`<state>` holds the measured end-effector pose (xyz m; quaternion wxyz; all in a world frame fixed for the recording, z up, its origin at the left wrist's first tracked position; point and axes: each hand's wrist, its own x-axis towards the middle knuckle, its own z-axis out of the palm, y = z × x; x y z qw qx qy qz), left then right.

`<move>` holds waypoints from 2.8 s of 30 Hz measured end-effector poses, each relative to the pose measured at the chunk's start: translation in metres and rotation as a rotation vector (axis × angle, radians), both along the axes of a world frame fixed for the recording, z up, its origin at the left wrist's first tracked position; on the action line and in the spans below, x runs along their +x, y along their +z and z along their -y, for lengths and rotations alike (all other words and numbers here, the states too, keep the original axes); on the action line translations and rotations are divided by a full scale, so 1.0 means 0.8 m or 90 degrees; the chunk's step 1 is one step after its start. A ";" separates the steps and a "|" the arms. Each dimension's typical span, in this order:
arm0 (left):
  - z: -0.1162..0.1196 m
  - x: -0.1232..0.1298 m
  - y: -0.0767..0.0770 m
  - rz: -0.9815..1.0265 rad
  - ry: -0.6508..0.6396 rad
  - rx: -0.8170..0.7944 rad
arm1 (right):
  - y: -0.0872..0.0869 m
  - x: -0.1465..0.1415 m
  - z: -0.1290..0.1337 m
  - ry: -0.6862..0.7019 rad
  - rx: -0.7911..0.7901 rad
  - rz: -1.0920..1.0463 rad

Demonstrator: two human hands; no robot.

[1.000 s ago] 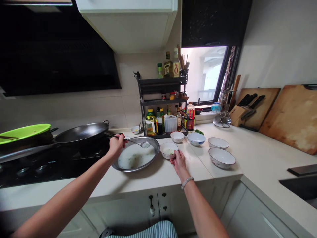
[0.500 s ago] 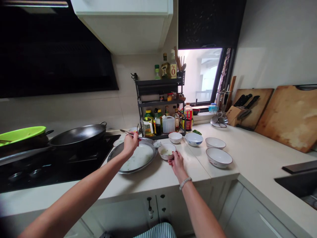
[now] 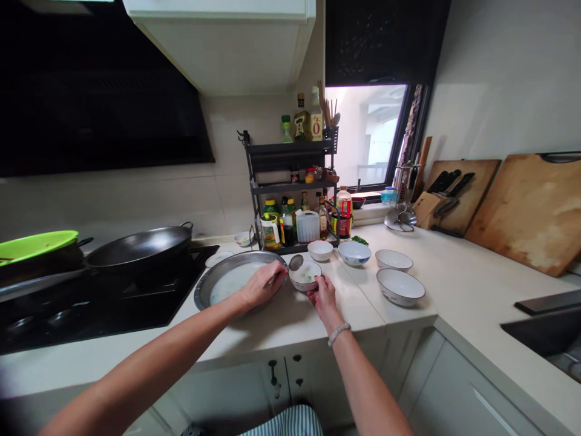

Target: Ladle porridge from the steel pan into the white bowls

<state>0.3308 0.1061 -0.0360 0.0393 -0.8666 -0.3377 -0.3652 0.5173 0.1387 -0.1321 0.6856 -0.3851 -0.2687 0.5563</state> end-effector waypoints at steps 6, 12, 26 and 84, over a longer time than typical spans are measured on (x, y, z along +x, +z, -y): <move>-0.005 0.002 -0.002 0.253 0.076 -0.074 | 0.001 0.001 0.000 0.009 -0.005 0.001; -0.029 -0.031 0.019 0.777 0.204 -0.284 | -0.002 0.003 0.001 0.011 -0.004 0.003; 0.013 -0.140 -0.002 0.237 0.410 -0.096 | 0.002 0.004 0.001 0.009 -0.021 0.001; -0.026 -0.113 0.021 0.726 0.308 -0.259 | 0.003 0.003 0.002 0.013 -0.018 -0.003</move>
